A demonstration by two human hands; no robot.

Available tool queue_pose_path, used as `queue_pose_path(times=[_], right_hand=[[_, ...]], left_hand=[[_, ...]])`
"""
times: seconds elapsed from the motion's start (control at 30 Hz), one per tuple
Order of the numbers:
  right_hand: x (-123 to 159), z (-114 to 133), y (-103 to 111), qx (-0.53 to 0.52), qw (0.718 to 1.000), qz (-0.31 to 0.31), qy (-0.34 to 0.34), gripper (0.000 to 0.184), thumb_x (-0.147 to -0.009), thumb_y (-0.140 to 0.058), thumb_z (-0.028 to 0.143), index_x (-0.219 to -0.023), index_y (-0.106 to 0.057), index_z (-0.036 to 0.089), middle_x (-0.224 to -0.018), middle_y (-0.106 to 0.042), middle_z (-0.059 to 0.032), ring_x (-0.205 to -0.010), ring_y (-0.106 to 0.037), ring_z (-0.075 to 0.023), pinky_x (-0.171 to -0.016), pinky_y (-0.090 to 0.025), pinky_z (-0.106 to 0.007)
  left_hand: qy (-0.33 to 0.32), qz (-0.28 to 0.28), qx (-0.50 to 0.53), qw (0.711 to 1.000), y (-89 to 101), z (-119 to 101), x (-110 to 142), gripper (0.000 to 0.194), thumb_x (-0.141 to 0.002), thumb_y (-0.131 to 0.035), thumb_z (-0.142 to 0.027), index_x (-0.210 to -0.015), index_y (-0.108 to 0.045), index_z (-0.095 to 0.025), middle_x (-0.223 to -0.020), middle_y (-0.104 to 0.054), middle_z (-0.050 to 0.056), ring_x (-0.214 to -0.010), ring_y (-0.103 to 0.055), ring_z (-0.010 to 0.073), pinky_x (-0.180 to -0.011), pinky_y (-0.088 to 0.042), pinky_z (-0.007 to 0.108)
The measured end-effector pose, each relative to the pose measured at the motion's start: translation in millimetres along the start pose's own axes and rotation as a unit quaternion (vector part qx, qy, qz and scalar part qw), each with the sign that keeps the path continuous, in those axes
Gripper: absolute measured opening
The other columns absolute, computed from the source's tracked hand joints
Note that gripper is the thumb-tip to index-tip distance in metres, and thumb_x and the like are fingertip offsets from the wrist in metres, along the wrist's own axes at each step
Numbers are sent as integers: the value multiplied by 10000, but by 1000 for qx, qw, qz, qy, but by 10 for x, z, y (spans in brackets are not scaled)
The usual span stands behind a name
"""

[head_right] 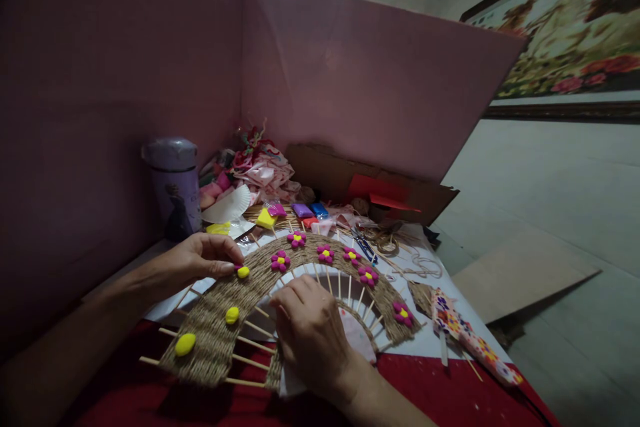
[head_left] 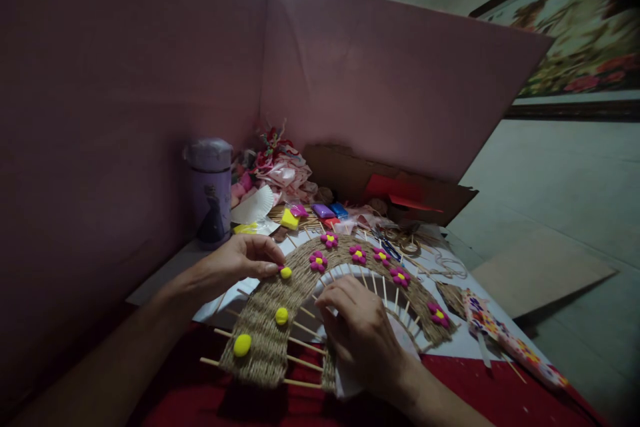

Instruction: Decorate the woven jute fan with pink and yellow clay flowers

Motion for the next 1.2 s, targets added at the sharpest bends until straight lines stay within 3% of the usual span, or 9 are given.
queue_pose_path(times=[0.23, 0.57, 0.73, 0.87, 1.2], right_hand=[[1, -39, -50, 7, 1000, 11, -7, 120, -835, -437, 132, -747, -514, 161, -750, -543, -60, -739, -470, -180, -632, -367, -306], [-13, -50, -78, 10, 1000, 20, 7, 95, -807, -442, 121, -748, -503, 166, -751, -539, -55, -727, -462, -175, -606, -347, -289], [-11, -77, -88, 11, 1000, 18, 7, 88, -796, -444, 117, -760, -509, 165, -746, -534, -49, -723, -451, -173, -600, -340, -283], [-8, -91, -111, 14, 1000, 24, 4, 97, -782, -445, 102, -765, -516, 166, -738, -528, -40, -714, -445, -167, -606, -339, -282], [-5, -142, -181, 26, 999, 34, -5, 95, -752, -462, 95, -771, -514, 171, -748, -544, -43, -716, -458, -170, -602, -341, -273]], left_hand=[[25, -41, 17, 999, 7, 21, -7, 199, -607, -735, -244, -730, -623, -135, -646, -639, 10, -560, -507, 80, -519, -336, 206], [34, -36, -2, 999, 2, 62, -29, 219, -625, -722, -288, -744, -634, -126, -649, -633, 19, -523, -463, 66, -488, -292, 200], [58, -55, 26, 996, 38, 125, -4, 291, -674, -686, -332, -894, -610, -157, -752, -639, 19, -579, -496, 71, -533, -335, 196], [76, -74, 20, 994, 90, 237, -27, 307, -652, -700, -342, -878, -595, -164, -705, -602, -9, -519, -450, 55, -477, -297, 187], [44, -74, -36, 996, 98, 277, -97, 317, -647, -685, -364, -878, -603, -162, -689, -612, 9, -515, -441, 71, -458, -292, 195]])
Point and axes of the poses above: each hand's wrist, its own x-axis away from the middle knuckle, its own y-axis out of the back of the hand, z = x × y, the point moved 10 cm from there along -x, towards the middle knuckle
